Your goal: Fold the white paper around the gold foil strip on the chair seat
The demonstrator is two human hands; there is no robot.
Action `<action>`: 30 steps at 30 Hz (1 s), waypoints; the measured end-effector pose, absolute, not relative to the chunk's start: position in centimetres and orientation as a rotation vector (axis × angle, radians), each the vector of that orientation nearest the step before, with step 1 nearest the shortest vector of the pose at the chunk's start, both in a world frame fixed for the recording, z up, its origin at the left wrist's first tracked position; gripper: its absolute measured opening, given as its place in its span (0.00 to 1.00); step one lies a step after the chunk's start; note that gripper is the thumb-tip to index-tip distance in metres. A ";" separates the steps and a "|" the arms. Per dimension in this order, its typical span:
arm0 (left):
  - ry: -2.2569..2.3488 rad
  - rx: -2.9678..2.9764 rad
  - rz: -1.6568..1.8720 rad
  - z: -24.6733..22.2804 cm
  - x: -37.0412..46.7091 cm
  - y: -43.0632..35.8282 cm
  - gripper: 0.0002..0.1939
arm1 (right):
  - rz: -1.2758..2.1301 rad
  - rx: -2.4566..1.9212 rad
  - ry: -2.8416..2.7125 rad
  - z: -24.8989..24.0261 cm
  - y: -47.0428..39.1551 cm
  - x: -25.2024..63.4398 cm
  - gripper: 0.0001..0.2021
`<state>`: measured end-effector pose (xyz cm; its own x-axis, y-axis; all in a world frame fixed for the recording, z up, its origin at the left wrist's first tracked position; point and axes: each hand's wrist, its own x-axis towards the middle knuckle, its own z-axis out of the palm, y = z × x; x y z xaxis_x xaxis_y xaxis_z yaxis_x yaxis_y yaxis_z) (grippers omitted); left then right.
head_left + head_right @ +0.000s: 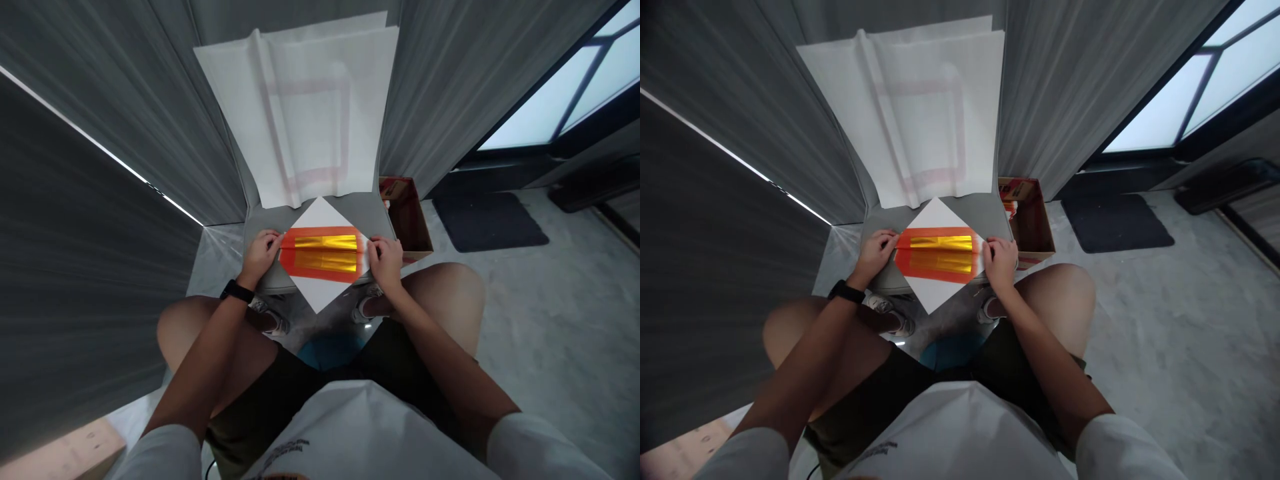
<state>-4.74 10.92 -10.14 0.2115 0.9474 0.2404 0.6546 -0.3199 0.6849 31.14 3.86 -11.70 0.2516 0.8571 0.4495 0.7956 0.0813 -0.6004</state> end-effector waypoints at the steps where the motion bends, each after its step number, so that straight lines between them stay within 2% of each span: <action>1: 1.514 2.060 0.901 -10.1 -4.4 11.0 0.24 | 0.067 -1.714 -1.518 -11.8 3.8 30.8 0.18; 9: 1.360 2.118 0.879 -9.8 -4.3 11.5 0.22 | -0.002 -1.819 -1.537 -12.1 4.9 31.1 0.17; 15: 1.203 2.124 0.719 -9.5 -5.3 11.7 0.16 | 0.034 -1.823 -1.716 -11.7 6.3 33.7 0.15; 22: 1.416 2.134 0.794 -9.4 -3.3 10.1 0.12 | 0.076 -1.866 -1.787 -9.9 7.4 34.4 0.16; 30: 1.779 2.120 0.924 -9.3 -0.8 8.4 0.12 | -0.091 -1.904 -1.661 -10.8 7.7 32.6 0.14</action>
